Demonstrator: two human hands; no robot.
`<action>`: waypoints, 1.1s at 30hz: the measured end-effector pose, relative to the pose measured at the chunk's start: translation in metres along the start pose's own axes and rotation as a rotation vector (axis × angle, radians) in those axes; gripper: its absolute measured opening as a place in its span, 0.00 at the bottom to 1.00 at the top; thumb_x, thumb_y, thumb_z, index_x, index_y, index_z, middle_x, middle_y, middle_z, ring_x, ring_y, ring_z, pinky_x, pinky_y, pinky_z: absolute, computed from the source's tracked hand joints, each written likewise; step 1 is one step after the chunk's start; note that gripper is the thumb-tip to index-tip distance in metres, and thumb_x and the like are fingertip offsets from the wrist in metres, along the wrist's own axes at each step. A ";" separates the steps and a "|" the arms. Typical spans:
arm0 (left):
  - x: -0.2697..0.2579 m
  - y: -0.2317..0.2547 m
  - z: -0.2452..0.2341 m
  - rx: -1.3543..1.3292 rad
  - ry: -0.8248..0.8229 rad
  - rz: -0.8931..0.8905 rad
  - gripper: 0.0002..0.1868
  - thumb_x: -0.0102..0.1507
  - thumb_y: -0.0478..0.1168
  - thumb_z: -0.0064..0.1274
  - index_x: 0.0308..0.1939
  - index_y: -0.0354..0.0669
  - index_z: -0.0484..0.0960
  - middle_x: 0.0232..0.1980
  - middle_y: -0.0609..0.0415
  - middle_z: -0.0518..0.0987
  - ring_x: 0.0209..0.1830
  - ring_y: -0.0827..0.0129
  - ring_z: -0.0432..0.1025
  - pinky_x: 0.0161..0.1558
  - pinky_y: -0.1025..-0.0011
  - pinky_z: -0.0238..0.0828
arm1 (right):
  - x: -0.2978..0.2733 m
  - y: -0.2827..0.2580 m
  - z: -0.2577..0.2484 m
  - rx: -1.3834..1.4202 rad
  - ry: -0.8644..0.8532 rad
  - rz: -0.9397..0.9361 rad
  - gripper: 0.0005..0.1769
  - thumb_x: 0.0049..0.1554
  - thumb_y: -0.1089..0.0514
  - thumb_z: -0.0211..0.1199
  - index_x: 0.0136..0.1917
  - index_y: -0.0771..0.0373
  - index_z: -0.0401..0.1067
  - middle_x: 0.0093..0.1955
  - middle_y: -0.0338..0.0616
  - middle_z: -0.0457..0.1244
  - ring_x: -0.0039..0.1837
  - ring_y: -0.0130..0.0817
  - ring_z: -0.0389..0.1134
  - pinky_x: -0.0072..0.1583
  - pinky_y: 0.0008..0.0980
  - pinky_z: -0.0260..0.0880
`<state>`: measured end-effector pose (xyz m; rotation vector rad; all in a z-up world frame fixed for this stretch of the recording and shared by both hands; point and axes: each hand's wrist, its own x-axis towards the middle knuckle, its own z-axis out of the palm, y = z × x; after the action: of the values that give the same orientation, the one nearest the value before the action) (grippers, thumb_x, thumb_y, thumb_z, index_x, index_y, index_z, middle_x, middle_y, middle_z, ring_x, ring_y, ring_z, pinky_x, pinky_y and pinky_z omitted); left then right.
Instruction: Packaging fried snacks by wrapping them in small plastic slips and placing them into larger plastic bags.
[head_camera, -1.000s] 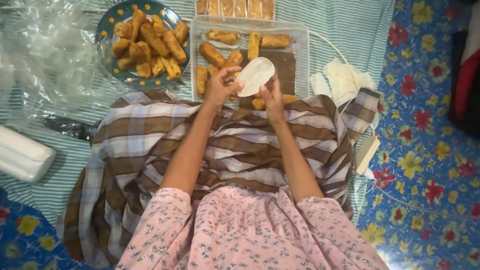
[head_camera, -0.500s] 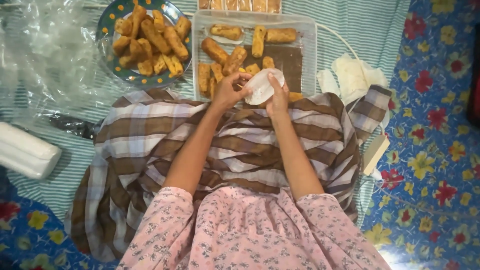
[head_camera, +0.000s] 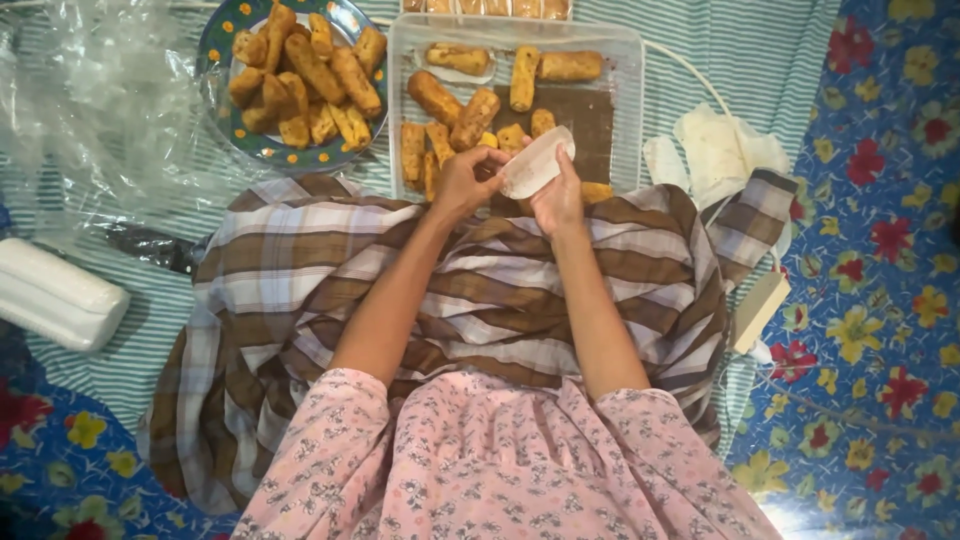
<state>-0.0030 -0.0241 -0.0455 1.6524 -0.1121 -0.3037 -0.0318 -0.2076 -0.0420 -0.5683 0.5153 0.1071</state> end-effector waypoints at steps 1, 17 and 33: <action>0.001 -0.003 0.001 0.000 0.004 0.000 0.20 0.53 0.32 0.67 0.47 0.58 0.89 0.36 0.61 0.86 0.31 0.78 0.79 0.35 0.79 0.79 | 0.000 0.001 0.000 -0.002 -0.002 0.003 0.26 0.63 0.44 0.61 0.69 0.57 0.66 0.70 0.54 0.65 0.66 0.56 0.71 0.66 0.59 0.72; -0.006 0.014 -0.003 0.130 0.062 0.021 0.14 0.55 0.46 0.70 0.45 0.63 0.88 0.32 0.62 0.86 0.29 0.73 0.80 0.33 0.75 0.78 | 0.020 -0.001 -0.021 -0.022 0.011 -0.011 0.19 0.65 0.49 0.58 0.66 0.59 0.67 0.67 0.53 0.67 0.65 0.52 0.71 0.67 0.56 0.72; -0.015 0.022 -0.015 0.281 0.185 0.123 0.06 0.62 0.48 0.64 0.36 0.54 0.87 0.30 0.56 0.85 0.32 0.59 0.82 0.34 0.68 0.77 | 0.029 -0.001 -0.032 -0.027 -0.004 -0.024 0.24 0.65 0.45 0.58 0.67 0.61 0.67 0.67 0.54 0.66 0.67 0.50 0.70 0.67 0.58 0.71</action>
<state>-0.0108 -0.0088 -0.0205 1.9347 -0.1205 -0.0410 -0.0206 -0.2266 -0.0788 -0.5999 0.5035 0.0923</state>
